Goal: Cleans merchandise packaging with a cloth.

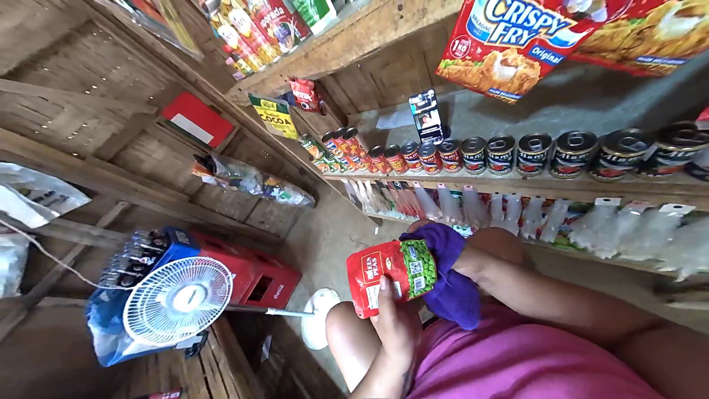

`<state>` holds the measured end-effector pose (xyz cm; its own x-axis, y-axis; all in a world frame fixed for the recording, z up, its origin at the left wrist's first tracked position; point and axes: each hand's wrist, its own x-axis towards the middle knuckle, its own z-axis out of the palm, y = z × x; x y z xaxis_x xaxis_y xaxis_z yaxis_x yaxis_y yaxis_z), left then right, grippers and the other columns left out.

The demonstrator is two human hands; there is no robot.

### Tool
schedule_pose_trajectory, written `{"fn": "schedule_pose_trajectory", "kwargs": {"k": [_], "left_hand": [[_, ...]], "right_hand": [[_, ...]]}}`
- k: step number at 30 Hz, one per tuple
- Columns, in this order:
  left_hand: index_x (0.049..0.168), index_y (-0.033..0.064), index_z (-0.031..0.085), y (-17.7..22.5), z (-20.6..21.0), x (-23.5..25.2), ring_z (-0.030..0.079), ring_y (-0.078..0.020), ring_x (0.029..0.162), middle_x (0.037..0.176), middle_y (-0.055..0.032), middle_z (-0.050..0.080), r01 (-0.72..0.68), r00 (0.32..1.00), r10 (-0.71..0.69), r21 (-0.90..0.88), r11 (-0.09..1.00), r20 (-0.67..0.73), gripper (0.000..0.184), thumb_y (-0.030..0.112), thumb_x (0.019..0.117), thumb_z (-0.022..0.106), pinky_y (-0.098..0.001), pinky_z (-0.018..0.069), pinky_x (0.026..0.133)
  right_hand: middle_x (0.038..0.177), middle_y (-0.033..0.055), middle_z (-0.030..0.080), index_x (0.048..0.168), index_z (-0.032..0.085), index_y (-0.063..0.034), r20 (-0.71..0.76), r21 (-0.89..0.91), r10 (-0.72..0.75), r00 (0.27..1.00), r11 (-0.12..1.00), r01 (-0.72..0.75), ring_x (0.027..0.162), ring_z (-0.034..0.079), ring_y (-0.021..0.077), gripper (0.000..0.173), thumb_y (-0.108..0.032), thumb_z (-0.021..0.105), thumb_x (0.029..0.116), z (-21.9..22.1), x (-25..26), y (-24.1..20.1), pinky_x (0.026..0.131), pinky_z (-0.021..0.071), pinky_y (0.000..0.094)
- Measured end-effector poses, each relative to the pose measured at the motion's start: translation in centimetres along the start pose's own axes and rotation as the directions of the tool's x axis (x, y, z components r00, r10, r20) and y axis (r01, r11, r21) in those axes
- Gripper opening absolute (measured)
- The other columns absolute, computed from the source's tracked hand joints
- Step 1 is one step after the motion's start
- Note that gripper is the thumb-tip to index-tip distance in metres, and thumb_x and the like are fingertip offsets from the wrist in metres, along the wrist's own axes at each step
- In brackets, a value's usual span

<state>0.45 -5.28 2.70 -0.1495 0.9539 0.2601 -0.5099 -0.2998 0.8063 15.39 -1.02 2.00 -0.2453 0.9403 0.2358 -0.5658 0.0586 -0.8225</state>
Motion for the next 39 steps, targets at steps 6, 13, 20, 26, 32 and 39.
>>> {"fn": "schedule_pose_trajectory", "kwargs": {"k": [6,13,20,26,32,39], "left_hand": [[0.117,0.0116,0.067,0.0,-0.3,-0.1,0.072,-0.0143,0.1,0.104,-0.0051,0.075,-0.083,0.996,0.082,0.011,0.997,0.031,0.036,0.039,0.0939,0.071,-0.0375,0.0599,0.09],[0.119,0.014,0.067,-0.2,-0.4,-0.4,0.071,-0.0128,0.104,0.108,-0.0023,0.074,-0.091,0.992,0.085,0.057,0.994,0.088,0.033,0.038,0.0956,0.069,-0.0359,0.0585,0.093],[0.119,0.0138,0.067,-0.3,-0.4,-0.3,0.07,-0.0126,0.105,0.108,-0.0027,0.074,-0.089,0.992,0.085,0.038,0.995,0.089,0.035,0.039,0.095,0.07,-0.0361,0.0578,0.095],[0.118,0.0117,0.067,-0.2,-0.4,-0.4,0.071,-0.0138,0.104,0.107,-0.0041,0.074,-0.053,0.997,0.052,0.029,0.998,0.053,0.036,0.038,0.0935,0.072,-0.0366,0.058,0.094],[0.118,0.0102,0.066,-0.1,-0.2,-0.3,0.072,-0.0155,0.102,0.106,-0.0063,0.074,-0.029,0.999,0.029,-0.011,1.0,0.031,0.037,0.037,0.0934,0.072,-0.0382,0.0592,0.092],[0.119,0.0094,0.064,-0.1,0.0,-0.1,0.072,-0.0158,0.102,0.106,-0.006,0.074,-0.02,1.0,0.02,0.015,1.0,0.019,0.041,0.039,0.0919,0.073,-0.0395,0.0595,0.092]], "right_hand": [[0.115,-0.0041,0.069,0.129,0.057,0.0014,0.136,-0.04,-0.084,0.987,0.995,0.09,0.109,0.063,-0.0021,0.042,0.001,0.068,0.0878,-0.3,0.5,0.8,0.097,0.0518,0.0182],[0.114,-0.0043,0.07,0.124,0.061,0.0018,0.048,-0.128,-0.215,0.975,0.967,0.22,0.108,0.062,-0.0041,0.036,0.001,0.066,0.0887,-0.4,0.3,1.6,0.099,0.0506,0.0168],[0.11,-0.0054,0.07,0.122,0.062,-0.0005,-0.027,-0.137,-0.219,0.975,0.967,0.214,0.105,0.063,-0.0036,0.029,-0.002,0.062,0.0932,-0.1,0.1,1.8,0.097,0.052,0.0174],[0.116,-0.0023,0.07,0.125,0.058,0.0008,0.047,-0.04,-0.216,0.975,0.975,0.218,0.109,0.064,0.0007,0.038,0.003,0.066,0.0885,-0.5,0.4,1.7,0.098,0.0525,0.0207],[0.11,-0.0057,0.07,0.122,0.06,-0.0009,0.075,-0.097,-0.261,0.962,0.959,0.268,0.105,0.063,-0.0029,0.039,0.003,0.071,0.0842,-0.7,0.6,1.8,0.096,0.0522,0.0176],[0.108,-0.0053,0.071,0.119,0.062,0.0006,-0.023,-0.111,-0.266,0.964,0.959,0.262,0.103,0.064,-0.0035,0.031,0.003,0.067,0.0885,-0.2,0.4,1.8,0.096,0.0523,0.0168]]}}
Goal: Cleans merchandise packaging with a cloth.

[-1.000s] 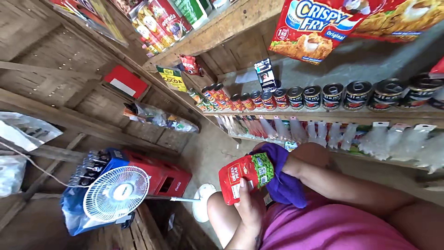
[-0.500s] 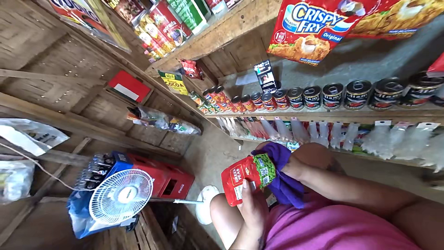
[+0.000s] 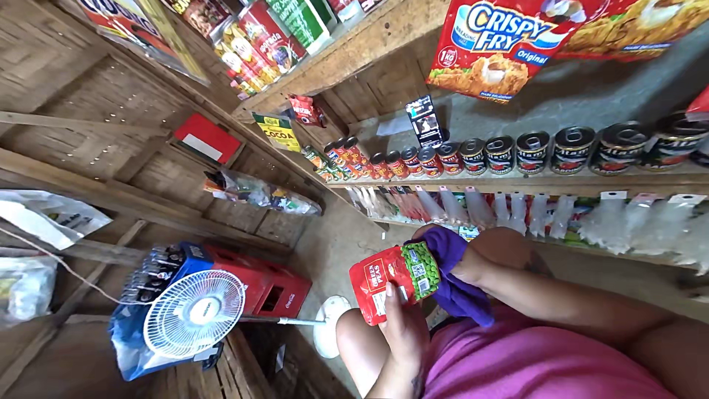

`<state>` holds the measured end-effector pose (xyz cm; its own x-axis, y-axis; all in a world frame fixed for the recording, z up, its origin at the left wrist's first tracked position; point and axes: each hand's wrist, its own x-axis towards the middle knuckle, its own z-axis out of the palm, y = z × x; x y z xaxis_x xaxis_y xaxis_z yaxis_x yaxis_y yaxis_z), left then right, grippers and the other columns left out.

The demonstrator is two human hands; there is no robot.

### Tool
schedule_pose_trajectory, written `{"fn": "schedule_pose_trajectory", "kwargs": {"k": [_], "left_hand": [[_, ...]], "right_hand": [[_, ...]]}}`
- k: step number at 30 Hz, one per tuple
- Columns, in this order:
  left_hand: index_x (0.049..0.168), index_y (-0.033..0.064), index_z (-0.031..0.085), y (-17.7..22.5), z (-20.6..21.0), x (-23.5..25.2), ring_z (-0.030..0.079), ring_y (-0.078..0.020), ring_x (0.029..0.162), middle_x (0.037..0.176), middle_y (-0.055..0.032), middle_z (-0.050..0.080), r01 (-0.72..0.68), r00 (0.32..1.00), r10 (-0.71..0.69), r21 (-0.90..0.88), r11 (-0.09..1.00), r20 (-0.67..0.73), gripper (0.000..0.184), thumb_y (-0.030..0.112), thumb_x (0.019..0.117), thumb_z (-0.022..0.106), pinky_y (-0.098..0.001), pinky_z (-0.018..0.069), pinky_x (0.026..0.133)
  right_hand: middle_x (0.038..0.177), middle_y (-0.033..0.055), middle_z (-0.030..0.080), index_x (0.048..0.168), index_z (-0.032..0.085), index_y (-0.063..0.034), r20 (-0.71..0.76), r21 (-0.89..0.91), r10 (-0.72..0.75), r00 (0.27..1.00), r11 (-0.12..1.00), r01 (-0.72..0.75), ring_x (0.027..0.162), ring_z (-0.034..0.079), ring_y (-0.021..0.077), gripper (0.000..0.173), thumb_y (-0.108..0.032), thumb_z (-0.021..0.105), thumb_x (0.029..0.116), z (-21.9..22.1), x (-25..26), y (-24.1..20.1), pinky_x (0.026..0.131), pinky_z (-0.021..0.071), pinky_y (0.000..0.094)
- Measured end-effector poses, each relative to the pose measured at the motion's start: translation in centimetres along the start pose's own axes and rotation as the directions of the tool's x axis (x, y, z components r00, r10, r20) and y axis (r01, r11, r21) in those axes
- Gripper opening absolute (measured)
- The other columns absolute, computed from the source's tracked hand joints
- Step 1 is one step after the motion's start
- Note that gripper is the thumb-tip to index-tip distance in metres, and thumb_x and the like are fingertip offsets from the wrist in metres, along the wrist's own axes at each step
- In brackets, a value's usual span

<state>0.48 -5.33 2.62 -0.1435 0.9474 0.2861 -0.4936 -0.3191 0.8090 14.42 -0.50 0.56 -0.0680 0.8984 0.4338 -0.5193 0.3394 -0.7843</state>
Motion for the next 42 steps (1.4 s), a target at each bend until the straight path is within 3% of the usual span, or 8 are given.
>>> {"fn": "schedule_pose_trajectory", "kwargs": {"k": [7,16,26,35,38,42], "left_hand": [[0.119,0.0091,0.064,0.1,0.0,0.1,0.071,-0.0159,0.103,0.107,-0.0058,0.074,0.012,1.0,-0.012,0.006,1.0,0.003,0.042,0.039,0.0913,0.074,-0.039,0.0588,0.093],[0.119,0.0063,0.063,0.2,0.1,0.2,0.072,-0.0172,0.1,0.104,-0.0077,0.074,0.051,0.998,-0.052,-0.005,0.999,-0.027,0.043,0.037,0.0913,0.075,-0.0401,0.0602,0.091],[0.122,0.0052,0.059,-0.2,0.2,0.3,0.071,-0.0177,0.103,0.107,-0.0082,0.073,0.078,0.996,-0.078,-0.013,0.997,-0.029,0.046,0.037,0.0916,0.074,-0.0405,0.0585,0.094],[0.122,0.0065,0.06,-0.3,0.3,0.3,0.071,-0.0164,0.103,0.107,-0.0059,0.073,0.095,0.995,-0.094,0.004,0.996,-0.045,0.045,0.037,0.0914,0.074,-0.0395,0.058,0.095],[0.118,0.0079,0.064,-0.4,-0.4,0.3,0.07,-0.0146,0.103,0.106,-0.0042,0.073,0.085,0.996,-0.085,0.012,0.996,0.017,0.041,0.037,0.0906,0.075,-0.0382,0.057,0.096],[0.122,0.022,0.068,-0.9,-2.4,-0.3,0.065,-0.0039,0.113,0.116,0.0072,0.073,-0.076,0.952,0.03,0.138,0.988,0.306,0.033,0.043,0.0969,0.065,-0.0309,0.0523,0.102]], "right_hand": [[0.113,-0.0044,0.069,0.124,0.06,0.0015,0.005,-0.036,-0.007,1.0,0.999,0.008,0.107,0.062,-0.0033,0.032,0.0,0.065,0.0918,-0.3,-0.2,0.7,0.099,0.0512,0.0174],[0.106,-0.0062,0.07,0.119,0.061,-0.0015,0.038,-0.008,0.04,0.998,0.999,-0.04,0.101,0.063,-0.0036,0.031,0.001,0.068,0.088,-0.4,0.2,-0.1,0.094,0.0523,0.0165],[0.108,-0.007,0.07,0.12,0.063,-0.0003,-0.082,-0.142,-0.029,0.996,0.99,0.017,0.104,0.062,-0.0073,0.03,-0.003,0.067,0.0907,-0.4,-0.4,0.7,0.096,0.0508,0.0143],[0.108,-0.0034,0.07,0.118,0.062,0.0048,-0.18,-0.237,0.022,0.983,0.969,-0.065,0.105,0.061,-0.0087,0.028,-0.003,0.065,0.0915,0.1,-0.7,0.5,0.096,0.0493,0.012],[0.11,-0.0016,0.069,0.12,0.061,0.0048,-0.161,-0.244,0.083,0.983,0.962,-0.121,0.105,0.061,-0.0081,0.029,-0.004,0.064,0.0926,-0.2,-0.6,0.3,0.096,0.0495,0.0121],[0.107,-0.0034,0.068,0.117,0.063,0.0022,-0.067,-0.256,0.209,0.976,0.941,-0.219,0.102,0.06,-0.0092,0.023,-0.004,0.059,0.0951,-0.3,-0.3,-0.4,0.094,0.0495,0.0126]]}}
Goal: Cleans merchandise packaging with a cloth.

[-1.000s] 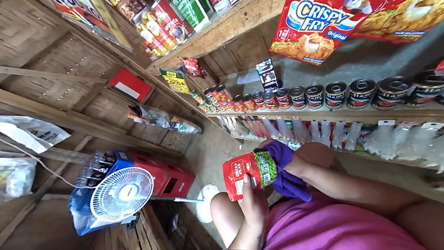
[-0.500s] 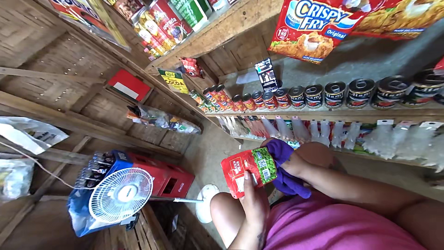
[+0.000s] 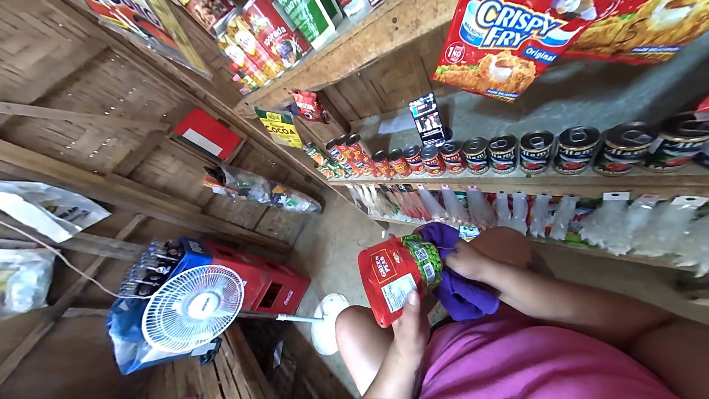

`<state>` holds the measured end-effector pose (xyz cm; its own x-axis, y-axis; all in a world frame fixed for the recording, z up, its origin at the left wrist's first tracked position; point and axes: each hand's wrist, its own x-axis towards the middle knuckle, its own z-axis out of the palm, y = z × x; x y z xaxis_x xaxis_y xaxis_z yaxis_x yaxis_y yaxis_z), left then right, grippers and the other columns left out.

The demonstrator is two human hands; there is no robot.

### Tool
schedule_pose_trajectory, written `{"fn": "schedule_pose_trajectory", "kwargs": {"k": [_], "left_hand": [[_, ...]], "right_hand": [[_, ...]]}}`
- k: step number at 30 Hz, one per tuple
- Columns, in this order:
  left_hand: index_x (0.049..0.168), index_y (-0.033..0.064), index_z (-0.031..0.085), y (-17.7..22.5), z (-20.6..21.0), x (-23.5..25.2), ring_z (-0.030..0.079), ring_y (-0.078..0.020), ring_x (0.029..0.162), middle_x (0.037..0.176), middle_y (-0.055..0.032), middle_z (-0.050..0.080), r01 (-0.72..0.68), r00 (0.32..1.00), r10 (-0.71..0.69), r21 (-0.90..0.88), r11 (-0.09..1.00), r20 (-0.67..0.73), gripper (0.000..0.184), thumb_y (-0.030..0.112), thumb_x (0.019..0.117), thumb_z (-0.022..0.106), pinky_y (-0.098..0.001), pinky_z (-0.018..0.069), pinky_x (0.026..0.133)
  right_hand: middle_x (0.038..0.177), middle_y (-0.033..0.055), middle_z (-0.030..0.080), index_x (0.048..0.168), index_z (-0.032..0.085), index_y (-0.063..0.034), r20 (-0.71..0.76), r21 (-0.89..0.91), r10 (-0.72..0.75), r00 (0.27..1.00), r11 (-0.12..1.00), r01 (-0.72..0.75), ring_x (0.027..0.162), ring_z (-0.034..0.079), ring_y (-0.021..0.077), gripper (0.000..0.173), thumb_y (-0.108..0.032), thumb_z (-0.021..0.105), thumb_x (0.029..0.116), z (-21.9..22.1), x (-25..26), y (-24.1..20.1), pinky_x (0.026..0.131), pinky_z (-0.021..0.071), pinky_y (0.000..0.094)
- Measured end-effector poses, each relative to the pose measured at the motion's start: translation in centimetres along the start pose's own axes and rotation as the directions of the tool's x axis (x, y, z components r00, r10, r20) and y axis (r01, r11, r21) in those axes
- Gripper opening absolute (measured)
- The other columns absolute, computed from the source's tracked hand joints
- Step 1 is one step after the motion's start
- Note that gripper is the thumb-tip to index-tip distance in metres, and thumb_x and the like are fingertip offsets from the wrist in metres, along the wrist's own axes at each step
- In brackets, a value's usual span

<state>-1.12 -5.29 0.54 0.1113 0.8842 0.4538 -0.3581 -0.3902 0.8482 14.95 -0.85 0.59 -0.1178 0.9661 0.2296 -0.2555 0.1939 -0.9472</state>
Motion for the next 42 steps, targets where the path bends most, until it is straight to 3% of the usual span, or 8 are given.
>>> {"fn": "schedule_pose_trajectory", "kwargs": {"k": [4,8,13,17,22,31,36,42], "left_hand": [[0.129,0.0205,0.065,-0.3,-0.6,-0.3,0.063,-0.0014,0.116,0.121,0.0086,0.071,-0.044,0.996,0.038,0.075,0.996,0.077,0.042,0.046,0.0952,0.067,-0.0281,0.0514,0.103],[0.151,0.0153,0.045,0.5,0.0,1.2,0.047,-0.0067,0.138,0.152,0.0046,0.05,-0.14,0.986,0.131,0.083,0.987,0.104,0.073,0.059,0.0949,0.06,-0.0303,0.0405,0.114],[0.143,0.0146,0.054,0.3,-0.9,1.9,0.051,-0.0223,0.137,0.145,-0.0068,0.057,-0.09,0.995,0.081,-0.187,0.978,-0.055,0.077,0.062,0.0851,0.07,-0.0419,0.0439,0.112],[0.138,0.013,0.058,0.2,-0.3,1.8,0.063,-0.0204,0.125,0.134,-0.0076,0.066,0.036,0.991,-0.063,-0.223,0.974,-0.115,0.082,0.07,0.0805,0.069,-0.0392,0.0529,0.103],[0.129,0.0087,0.051,-0.6,1.6,1.4,0.07,-0.0113,0.099,0.106,-0.0014,0.072,0.353,0.908,-0.367,-0.102,0.93,-0.202,0.092,0.083,0.0752,0.059,-0.0348,0.0601,0.088],[0.13,0.009,0.048,-0.5,1.4,2.4,0.069,-0.0148,0.1,0.108,-0.0051,0.069,0.474,0.826,-0.507,-0.183,0.861,-0.245,0.07,0.069,0.0985,0.033,-0.0373,0.0603,0.084],[0.134,0.0088,0.046,-0.5,1.1,2.9,0.068,-0.013,0.103,0.112,-0.0041,0.069,0.446,0.834,-0.478,-0.172,0.878,-0.277,0.089,0.083,0.0912,0.022,-0.0366,0.0583,0.087],[0.134,0.0106,0.049,-1.1,1.0,2.5,0.07,-0.0168,0.103,0.111,-0.0055,0.07,0.454,0.86,-0.476,-0.148,0.878,-0.185,0.084,0.078,0.0947,0.018,-0.0398,0.0603,0.087]], "right_hand": [[0.108,-0.002,0.067,0.12,0.061,0.0017,0.108,0.013,0.161,0.981,0.986,-0.163,0.102,0.06,-0.007,0.025,-0.002,0.059,0.0955,0.5,-0.3,-1.1,0.093,0.0499,0.0143],[0.11,-0.0003,0.067,0.123,0.061,0.0007,0.18,0.037,0.269,0.946,0.959,-0.28,0.102,0.061,-0.0034,0.032,0.001,0.065,0.0912,0.7,-0.5,-0.6,0.093,0.0519,0.0179],[0.139,0.0159,0.055,0.138,0.052,0.0019,0.038,-0.13,0.14,0.989,0.982,-0.134,0.124,0.056,0.0123,0.055,-0.014,0.07,0.0889,0.4,0.6,0.1,0.106,0.0471,0.0286],[0.121,0.0097,0.066,0.121,0.066,-0.0014,-0.11,-0.235,-0.078,0.991,0.971,0.05,0.116,0.06,0.0092,0.038,-0.024,0.069,0.0908,-0.6,1.3,0.6,0.103,0.0489,0.0282],[0.12,0.0111,0.065,0.118,0.072,-0.0089,-0.02,-0.382,-0.36,0.933,0.865,0.326,0.119,0.058,0.0213,0.035,-0.016,0.074,0.0848,-0.2,1.7,2.6,0.104,0.0496,0.0401],[0.131,0.0135,0.068,0.144,0.06,-0.0148,0.333,-0.512,-0.217,0.918,0.775,0.369,0.127,0.06,0.0309,0.059,-0.009,0.067,0.0862,-0.5,1.4,1.3,0.11,0.0443,0.0489],[0.154,0.0185,0.048,0.159,0.036,-0.012,0.448,-0.447,-0.145,0.882,0.818,0.361,0.144,0.043,0.0335,0.069,-0.04,0.054,0.0986,-0.6,0.9,0.9,0.119,0.0341,0.051],[0.137,0.0185,0.058,0.146,0.058,-0.017,0.245,-0.512,-0.233,0.941,0.793,0.33,0.126,0.057,0.0289,0.046,-0.025,0.057,0.1005,-0.2,1.3,1.8,0.106,0.0486,0.047]]}}
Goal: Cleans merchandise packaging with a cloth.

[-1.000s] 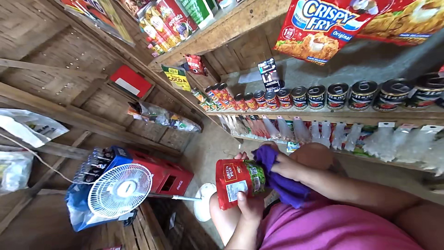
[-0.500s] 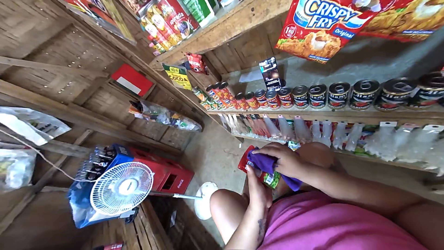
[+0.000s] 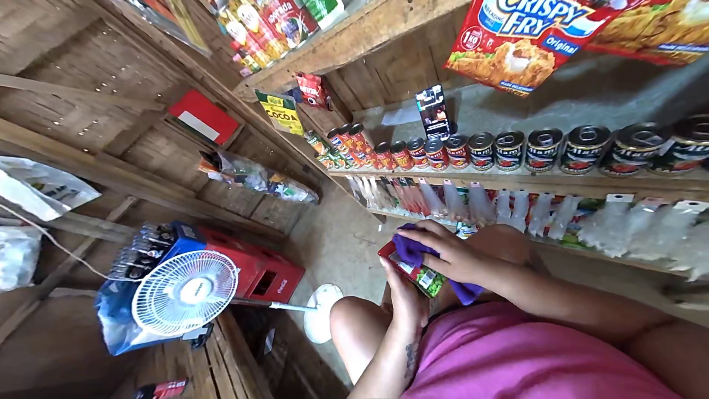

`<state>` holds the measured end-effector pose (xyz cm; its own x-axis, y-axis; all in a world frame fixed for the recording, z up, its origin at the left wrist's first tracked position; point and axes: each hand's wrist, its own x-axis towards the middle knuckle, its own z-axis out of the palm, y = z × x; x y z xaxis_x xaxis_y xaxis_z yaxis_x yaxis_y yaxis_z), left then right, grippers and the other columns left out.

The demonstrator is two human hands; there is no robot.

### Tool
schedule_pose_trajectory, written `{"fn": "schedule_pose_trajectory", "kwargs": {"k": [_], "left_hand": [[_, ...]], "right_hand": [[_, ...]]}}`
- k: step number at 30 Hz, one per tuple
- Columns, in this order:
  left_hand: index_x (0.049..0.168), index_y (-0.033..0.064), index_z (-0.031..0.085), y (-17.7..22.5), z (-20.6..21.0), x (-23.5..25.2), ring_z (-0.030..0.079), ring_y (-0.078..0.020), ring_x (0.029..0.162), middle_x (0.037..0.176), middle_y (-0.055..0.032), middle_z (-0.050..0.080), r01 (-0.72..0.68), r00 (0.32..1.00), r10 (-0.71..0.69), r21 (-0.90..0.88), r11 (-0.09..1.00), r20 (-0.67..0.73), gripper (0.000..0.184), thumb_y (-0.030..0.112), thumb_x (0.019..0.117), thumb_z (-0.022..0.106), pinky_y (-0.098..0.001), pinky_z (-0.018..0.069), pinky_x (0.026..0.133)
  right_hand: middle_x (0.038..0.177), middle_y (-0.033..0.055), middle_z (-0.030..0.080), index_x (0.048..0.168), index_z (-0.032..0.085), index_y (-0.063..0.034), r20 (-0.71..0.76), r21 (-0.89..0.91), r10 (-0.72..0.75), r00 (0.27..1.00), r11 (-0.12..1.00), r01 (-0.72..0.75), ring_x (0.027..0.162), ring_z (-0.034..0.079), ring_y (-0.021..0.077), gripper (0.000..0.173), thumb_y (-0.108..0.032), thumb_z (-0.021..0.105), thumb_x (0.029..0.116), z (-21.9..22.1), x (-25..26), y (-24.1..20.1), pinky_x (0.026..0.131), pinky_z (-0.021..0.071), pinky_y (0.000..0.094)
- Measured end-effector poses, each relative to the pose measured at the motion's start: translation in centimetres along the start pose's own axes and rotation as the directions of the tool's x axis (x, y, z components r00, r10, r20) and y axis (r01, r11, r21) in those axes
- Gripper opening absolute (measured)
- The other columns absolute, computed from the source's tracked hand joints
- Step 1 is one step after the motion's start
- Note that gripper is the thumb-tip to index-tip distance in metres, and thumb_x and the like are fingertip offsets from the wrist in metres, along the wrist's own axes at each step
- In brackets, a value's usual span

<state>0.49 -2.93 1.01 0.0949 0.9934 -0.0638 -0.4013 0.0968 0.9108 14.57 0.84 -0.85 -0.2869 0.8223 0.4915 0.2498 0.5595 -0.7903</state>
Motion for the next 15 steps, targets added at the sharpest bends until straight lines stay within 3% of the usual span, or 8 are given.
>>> {"fn": "schedule_pose_trajectory", "kwargs": {"k": [2,4,8,12,15], "left_hand": [[0.136,0.0096,0.047,-0.5,-0.1,0.0,0.069,-0.0178,0.105,0.114,-0.0067,0.07,0.016,0.999,-0.016,-0.002,1.0,0.034,0.086,0.079,0.0941,0.019,-0.0411,0.0596,0.09],[0.138,0.0091,0.045,-0.8,-0.2,-0.1,0.069,-0.0178,0.106,0.115,-0.0069,0.069,0.044,0.998,-0.045,0.011,0.999,0.051,0.086,0.075,0.0964,0.01,-0.0414,0.0595,0.089],[0.143,0.0067,0.042,-1.0,-0.1,-0.2,0.066,-0.0167,0.111,0.121,-0.008,0.067,0.115,0.99,-0.119,0.053,0.992,0.079,0.085,0.07,0.0988,0.005,-0.0412,0.0577,0.095],[0.142,0.0091,0.045,-1.7,-0.8,0.3,0.066,-0.018,0.112,0.12,-0.0085,0.067,0.131,0.986,-0.133,0.034,0.991,0.101,0.087,0.071,0.098,0.003,-0.0426,0.0569,0.096],[0.144,0.0171,0.045,-1.4,-0.9,0.7,0.067,-0.0176,0.109,0.118,-0.0062,0.068,0.124,0.992,-0.124,0.003,0.992,0.008,0.08,0.069,0.0993,0.003,-0.042,0.0576,0.092]], "right_hand": [[0.133,0.0161,0.059,0.145,0.06,-0.0183,-0.03,-0.04,0.021,0.999,0.999,-0.023,0.121,0.059,0.0261,0.046,-0.022,0.059,0.099,-0.1,0.1,0.2,0.102,0.0513,0.0458],[0.132,0.0146,0.061,0.143,0.06,-0.0158,-0.063,-0.059,0.038,0.997,0.997,-0.041,0.12,0.06,0.0255,0.047,-0.02,0.062,0.0966,-0.3,0.2,0.2,0.1,0.0526,0.0468],[0.123,0.0118,0.067,0.128,0.066,-0.0076,-0.117,-0.075,-0.015,0.993,0.997,0.007,0.117,0.064,0.0217,0.038,-0.015,0.069,0.0909,-0.2,0.2,0.8,0.099,0.054,0.0436],[0.119,0.0103,0.069,0.124,0.072,-0.0105,-0.041,-0.133,-0.083,0.996,0.988,0.077,0.114,0.064,0.0209,0.033,-0.016,0.067,0.092,-0.2,0.1,1.1,0.097,0.0552,0.0413],[0.12,0.0116,0.068,0.123,0.074,-0.0115,0.042,-0.154,-0.102,0.994,0.982,0.107,0.114,0.064,0.0241,0.032,-0.015,0.066,0.0915,-0.4,0.0,0.9,0.096,0.0547,0.0434]]}}
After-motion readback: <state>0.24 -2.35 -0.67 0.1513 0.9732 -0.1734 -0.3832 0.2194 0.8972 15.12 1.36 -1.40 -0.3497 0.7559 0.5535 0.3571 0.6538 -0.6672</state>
